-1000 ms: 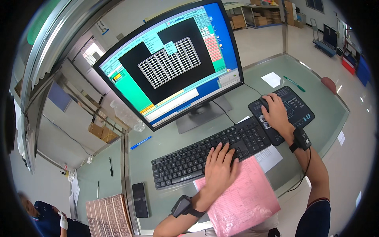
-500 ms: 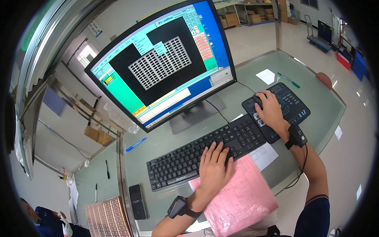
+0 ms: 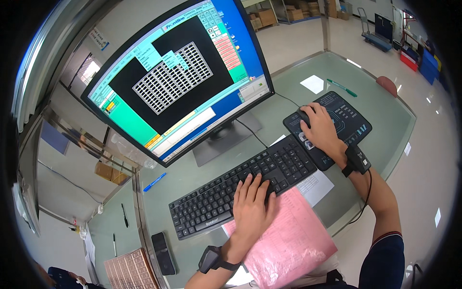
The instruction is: Using specialized CAM software to inspect or edit printed circuit board (PCB) layouts.
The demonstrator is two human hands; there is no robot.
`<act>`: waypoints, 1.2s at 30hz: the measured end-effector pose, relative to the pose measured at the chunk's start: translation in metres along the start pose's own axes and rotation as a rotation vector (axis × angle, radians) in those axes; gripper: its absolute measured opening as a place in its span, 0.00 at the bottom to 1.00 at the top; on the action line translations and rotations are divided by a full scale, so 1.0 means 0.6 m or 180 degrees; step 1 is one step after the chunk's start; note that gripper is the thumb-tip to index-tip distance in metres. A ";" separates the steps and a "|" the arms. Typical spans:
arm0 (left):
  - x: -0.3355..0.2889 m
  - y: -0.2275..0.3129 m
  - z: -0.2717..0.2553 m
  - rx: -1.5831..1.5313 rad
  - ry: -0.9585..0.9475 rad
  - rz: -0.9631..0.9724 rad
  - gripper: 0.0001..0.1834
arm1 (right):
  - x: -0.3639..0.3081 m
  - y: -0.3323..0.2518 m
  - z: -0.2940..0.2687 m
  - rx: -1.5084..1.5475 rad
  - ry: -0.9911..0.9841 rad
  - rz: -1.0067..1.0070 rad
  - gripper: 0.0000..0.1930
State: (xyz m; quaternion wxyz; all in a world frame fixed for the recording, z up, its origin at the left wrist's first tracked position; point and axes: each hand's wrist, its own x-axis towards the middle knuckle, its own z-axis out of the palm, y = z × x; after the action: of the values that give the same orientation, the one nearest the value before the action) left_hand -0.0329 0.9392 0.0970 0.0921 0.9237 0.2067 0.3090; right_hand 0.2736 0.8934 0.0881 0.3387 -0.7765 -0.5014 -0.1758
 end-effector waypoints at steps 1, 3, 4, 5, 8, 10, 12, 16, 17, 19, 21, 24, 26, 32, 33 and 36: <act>0.000 0.000 0.000 0.0009 0.0000 0.0003 0.18 | 0.000 -0.001 -0.001 0.0003 -0.0009 0.0014 0.19; 0.000 0.003 -0.002 0.0013 -0.0023 0.0007 0.18 | 0.000 -0.003 -0.004 -0.0006 -0.0026 0.0050 0.19; 0.001 0.002 -0.003 0.0040 -0.0026 0.0005 0.18 | 0.000 -0.004 -0.002 -0.0006 -0.0050 0.0059 0.19; 0.001 0.002 -0.004 0.0034 -0.0042 0.0008 0.18 | 0.001 -0.005 -0.001 -0.0007 -0.0074 0.0069 0.20; 0.002 0.001 -0.007 0.0002 -0.0038 -0.0014 0.18 | 0.003 -0.008 0.001 -0.0007 -0.0078 0.0074 0.20; 0.004 0.001 -0.010 0.0032 -0.0113 -0.0021 0.18 | 0.003 -0.008 0.000 -0.0022 -0.0089 0.0090 0.20; 0.005 0.002 -0.011 0.0015 -0.0141 -0.0016 0.18 | 0.003 -0.008 -0.003 -0.0041 -0.0090 0.0105 0.20; 0.004 0.004 -0.013 0.0002 -0.0202 -0.0024 0.18 | 0.002 -0.010 -0.006 -0.0068 -0.0100 0.0134 0.20; 0.004 0.002 -0.014 0.0010 -0.0213 -0.0026 0.18 | 0.003 -0.013 -0.004 -0.0064 -0.0114 0.0140 0.20; 0.003 0.000 -0.016 -0.0013 -0.0239 -0.0044 0.18 | 0.005 -0.018 -0.005 -0.0070 -0.0143 0.0175 0.20; 0.003 0.003 -0.017 -0.0037 -0.0240 -0.0069 0.18 | 0.004 -0.019 -0.006 -0.0077 -0.0168 0.0211 0.20; 0.002 0.001 -0.017 -0.0065 -0.0248 -0.0092 0.17 | 0.006 -0.021 -0.008 -0.0112 -0.0178 0.0239 0.21; 0.003 0.001 -0.018 -0.0096 -0.0224 -0.0112 0.16 | 0.005 -0.020 -0.007 -0.0132 -0.0217 0.0253 0.21; 0.004 0.000 -0.021 -0.0283 -0.0111 -0.0149 0.12 | 0.009 -0.024 -0.009 -0.0129 -0.0236 0.0302 0.21; 0.004 0.000 -0.022 -0.0308 -0.0113 -0.0158 0.11 | 0.008 -0.024 -0.009 -0.0130 -0.0239 0.0306 0.21; 0.004 -0.002 -0.022 -0.0321 -0.0100 -0.0160 0.11 | 0.009 -0.024 -0.006 -0.0128 -0.0195 0.0264 0.21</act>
State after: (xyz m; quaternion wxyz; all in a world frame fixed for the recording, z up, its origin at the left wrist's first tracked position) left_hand -0.0391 0.9418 0.1084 0.1495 0.9172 0.2126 0.3021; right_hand 0.2633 0.8983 0.0992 0.3146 -0.8083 -0.4752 -0.1477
